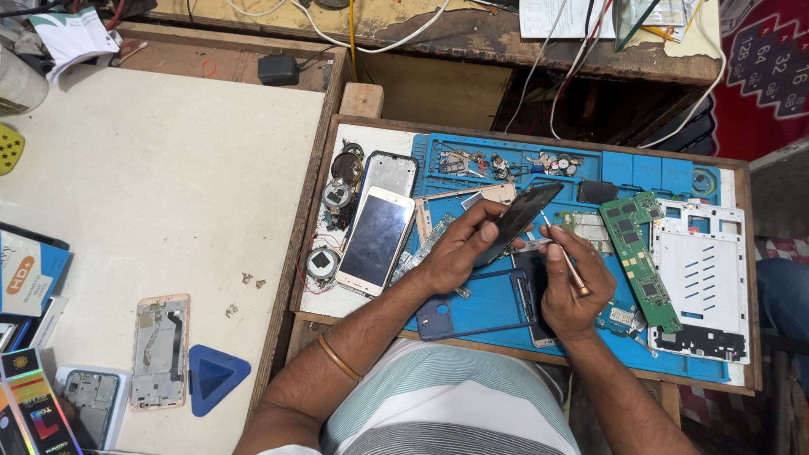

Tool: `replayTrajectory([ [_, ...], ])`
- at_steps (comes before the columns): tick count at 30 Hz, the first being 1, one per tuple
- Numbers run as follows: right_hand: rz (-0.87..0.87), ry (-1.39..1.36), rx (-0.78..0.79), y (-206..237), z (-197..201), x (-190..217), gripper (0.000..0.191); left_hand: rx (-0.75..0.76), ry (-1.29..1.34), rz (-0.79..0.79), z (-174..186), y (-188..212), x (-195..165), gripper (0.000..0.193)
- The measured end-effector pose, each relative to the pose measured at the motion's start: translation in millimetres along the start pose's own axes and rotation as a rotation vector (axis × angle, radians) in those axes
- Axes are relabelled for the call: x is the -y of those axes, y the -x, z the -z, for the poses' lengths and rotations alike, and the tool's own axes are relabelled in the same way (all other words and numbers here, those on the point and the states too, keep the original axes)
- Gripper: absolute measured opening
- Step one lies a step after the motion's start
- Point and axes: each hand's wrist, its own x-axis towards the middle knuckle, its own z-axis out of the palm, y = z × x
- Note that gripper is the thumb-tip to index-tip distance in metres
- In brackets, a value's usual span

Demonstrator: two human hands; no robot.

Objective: The person holds a disassembled phone frame and uses a metal pry tool to work around its edges, separating components and removing the mid-frame. They then pick up a green motherboard and probe and lift components on it with the tool, working over a cluttered repair mat with other phone parts.

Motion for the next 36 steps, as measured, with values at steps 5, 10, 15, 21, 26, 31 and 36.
replayTrajectory([
  [5, 0.048, 0.111, 0.13, -5, -5, 8, 0.019, -0.073, 0.129, -0.069, 1, -3, 0, 0.056],
  [10, 0.102, 0.194, 0.299, -10, -9, 17, 0.018, -0.169, 0.28, -0.076, 5, -4, -4, 0.058],
  [15, -0.07, 0.239, 0.445, -13, -9, 16, 0.014, -0.254, 0.337, -0.014, 6, -5, -10, 0.069],
  [21, 0.046, 0.159, 0.436, -11, -8, 15, 0.014, -0.258, 0.332, 0.02, 4, -5, -14, 0.071],
  [26, 0.094, 0.115, 0.479, -12, -9, 16, 0.013, -0.238, 0.323, 0.012, 2, -5, -13, 0.068],
  [31, 0.11, 0.035, 0.55, -7, -10, 17, 0.016, -0.209, 0.305, 0.03, 1, -5, -10, 0.07],
  [36, 0.091, -0.062, 0.63, -1, -15, 13, 0.016, -0.162, 0.291, 0.044, -2, -6, -5, 0.074],
])
